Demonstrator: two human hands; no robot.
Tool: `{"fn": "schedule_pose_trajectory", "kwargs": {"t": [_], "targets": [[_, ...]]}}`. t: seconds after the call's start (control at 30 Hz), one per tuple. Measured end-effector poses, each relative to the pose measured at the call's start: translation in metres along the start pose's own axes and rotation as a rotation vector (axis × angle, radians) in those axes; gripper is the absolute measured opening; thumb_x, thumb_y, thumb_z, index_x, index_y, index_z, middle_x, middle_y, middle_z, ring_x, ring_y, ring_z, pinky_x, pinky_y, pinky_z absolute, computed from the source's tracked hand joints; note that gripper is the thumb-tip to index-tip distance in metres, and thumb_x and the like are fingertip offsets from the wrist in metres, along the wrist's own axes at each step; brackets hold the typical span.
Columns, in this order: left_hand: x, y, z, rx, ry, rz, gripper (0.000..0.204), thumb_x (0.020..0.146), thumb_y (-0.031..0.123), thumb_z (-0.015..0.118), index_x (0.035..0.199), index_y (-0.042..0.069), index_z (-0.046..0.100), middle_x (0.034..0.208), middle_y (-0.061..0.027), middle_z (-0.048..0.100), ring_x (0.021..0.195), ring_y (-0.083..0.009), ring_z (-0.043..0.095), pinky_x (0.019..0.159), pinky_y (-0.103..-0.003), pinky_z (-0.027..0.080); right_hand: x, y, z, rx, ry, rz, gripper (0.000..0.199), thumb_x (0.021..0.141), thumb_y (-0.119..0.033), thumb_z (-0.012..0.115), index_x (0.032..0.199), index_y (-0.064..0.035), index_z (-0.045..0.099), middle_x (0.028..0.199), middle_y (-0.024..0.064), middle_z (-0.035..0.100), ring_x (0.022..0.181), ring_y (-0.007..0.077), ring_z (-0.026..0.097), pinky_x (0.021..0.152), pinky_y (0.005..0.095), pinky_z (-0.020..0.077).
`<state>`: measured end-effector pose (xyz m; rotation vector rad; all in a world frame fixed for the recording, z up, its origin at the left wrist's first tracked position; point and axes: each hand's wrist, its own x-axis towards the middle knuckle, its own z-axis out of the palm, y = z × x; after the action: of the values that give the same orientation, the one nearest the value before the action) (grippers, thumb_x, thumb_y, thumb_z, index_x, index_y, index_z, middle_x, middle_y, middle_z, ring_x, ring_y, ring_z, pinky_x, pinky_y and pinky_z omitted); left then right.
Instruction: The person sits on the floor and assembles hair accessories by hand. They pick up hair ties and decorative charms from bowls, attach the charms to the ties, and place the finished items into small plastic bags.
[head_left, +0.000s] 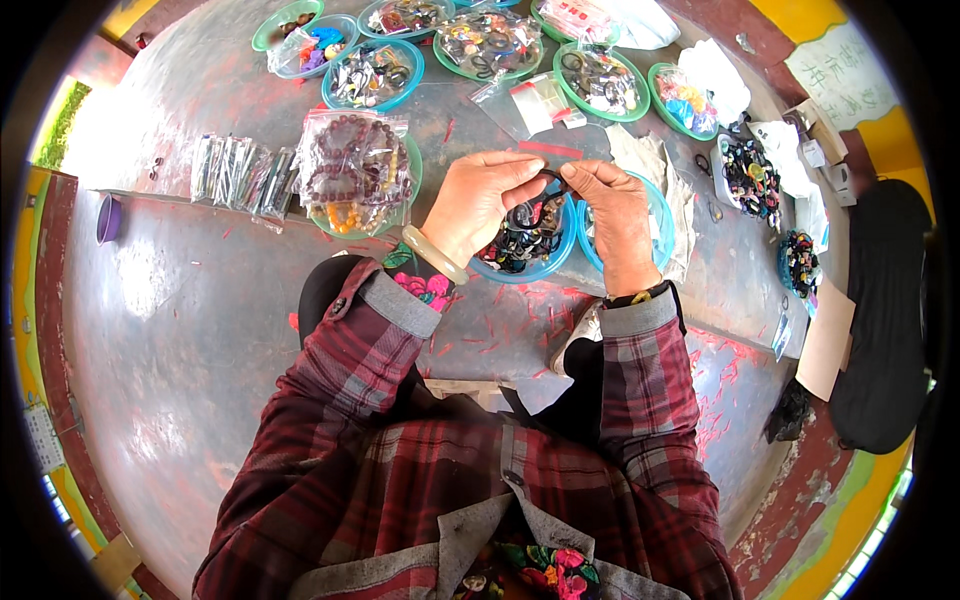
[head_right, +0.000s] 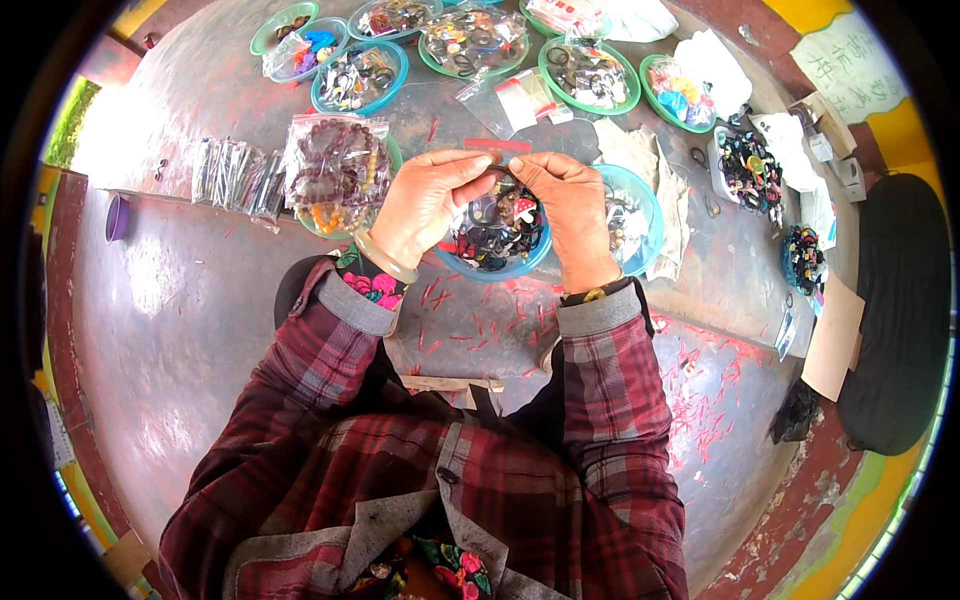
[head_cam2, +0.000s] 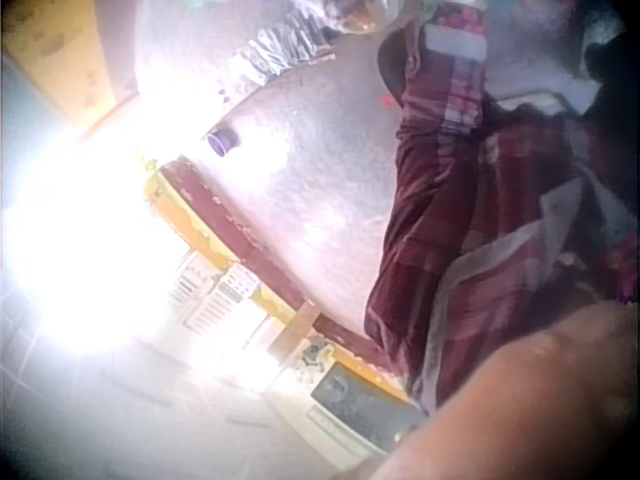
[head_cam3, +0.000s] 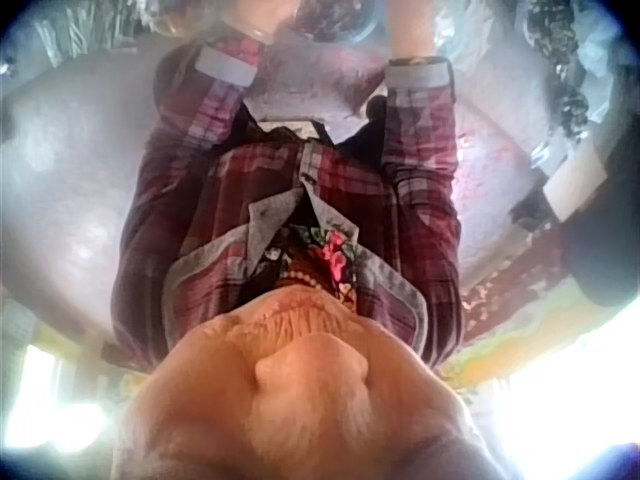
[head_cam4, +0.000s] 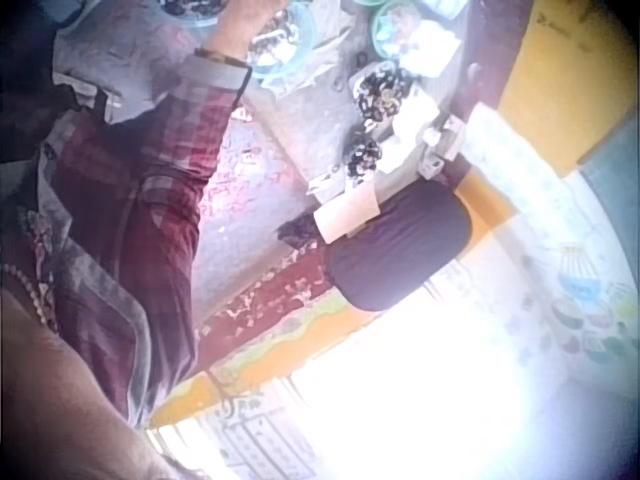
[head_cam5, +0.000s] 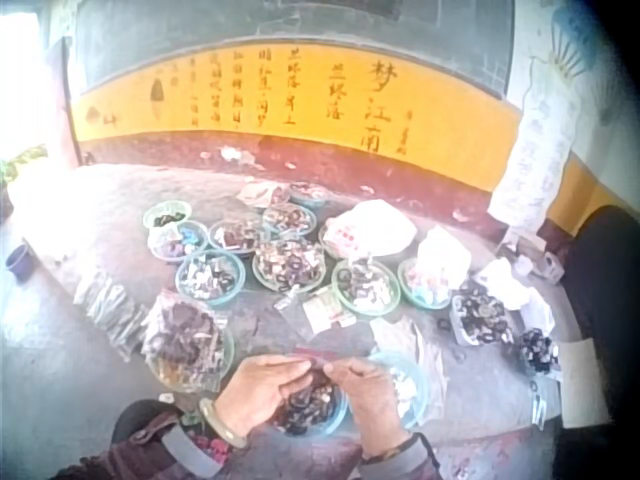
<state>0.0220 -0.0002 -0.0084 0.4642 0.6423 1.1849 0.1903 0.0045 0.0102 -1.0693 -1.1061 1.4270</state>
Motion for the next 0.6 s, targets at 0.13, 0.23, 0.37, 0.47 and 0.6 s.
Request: {"fn": "schedule_pose_trajectory", "kwargs": {"t": [0.13, 0.23, 0.37, 0.47, 0.6], "targets": [[0.0004, -0.0014, -0.0005, 0.014, 0.002, -0.007, 0.018, 0.084, 0.004, 0.058, 0.097, -0.009, 0.059, 0.098, -0.0153, 0.061, 0.089, -0.0216, 0.061, 0.082, -0.029, 0.051, 0.0001, 0.0006, -0.0004, 0.002, 0.001, 0.007, 0.011, 0.079, -0.009, 0.067, 0.084, 0.0010, 0.067, 0.074, 0.0016, 0.064, 0.064, 0.0059, 0.054, 0.059, 0.0190, 0.0431], [0.0002, -0.0014, -0.0007, 0.025, 0.004, -0.012, 0.019, 0.085, 0.005, 0.058, 0.097, -0.010, 0.058, 0.098, -0.0157, 0.061, 0.088, -0.0218, 0.061, 0.082, -0.028, 0.051, 0.0001, 0.0007, -0.0003, 0.016, -0.003, 0.020, 0.011, 0.079, -0.009, 0.067, 0.083, 0.0011, 0.067, 0.073, 0.0015, 0.064, 0.064, 0.0057, 0.054, 0.058, 0.0188, 0.0427], [0.0012, -0.0019, -0.0013, 0.021, 0.006, -0.012, 0.019, 0.085, 0.005, 0.057, 0.097, -0.010, 0.058, 0.098, -0.0157, 0.061, 0.088, -0.0211, 0.061, 0.080, -0.026, 0.051, 0.0002, 0.0008, 0.0005, 0.014, 0.007, 0.010, 0.012, 0.079, -0.010, 0.067, 0.083, 0.0011, 0.067, 0.072, 0.0011, 0.063, 0.063, 0.0053, 0.053, 0.057, 0.0187, 0.0423], [0.0031, -0.0029, -0.0038, 0.020, 0.011, 0.012, 0.018, 0.085, 0.003, 0.057, 0.097, -0.010, 0.058, 0.098, -0.0156, 0.061, 0.089, -0.0205, 0.061, 0.079, -0.025, 0.051, 0.0001, 0.0010, 0.0018, 0.028, 0.012, 0.002, 0.012, 0.079, -0.010, 0.068, 0.082, 0.0011, 0.067, 0.071, 0.0005, 0.063, 0.061, 0.0050, 0.052, 0.056, 0.0186, 0.0419], [0.0043, -0.0036, -0.0041, -0.008, 0.003, 0.025, 0.018, 0.085, 0.002, 0.056, 0.097, -0.011, 0.058, 0.097, -0.0157, 0.061, 0.090, -0.0200, 0.061, 0.080, -0.024, 0.051, 0.0003, 0.0010, 0.0016, 0.013, 0.014, -0.001, 0.013, 0.079, -0.011, 0.068, 0.082, 0.0011, 0.067, 0.070, -0.0001, 0.062, 0.060, 0.0046, 0.051, 0.054, 0.0185, 0.0414]]}}
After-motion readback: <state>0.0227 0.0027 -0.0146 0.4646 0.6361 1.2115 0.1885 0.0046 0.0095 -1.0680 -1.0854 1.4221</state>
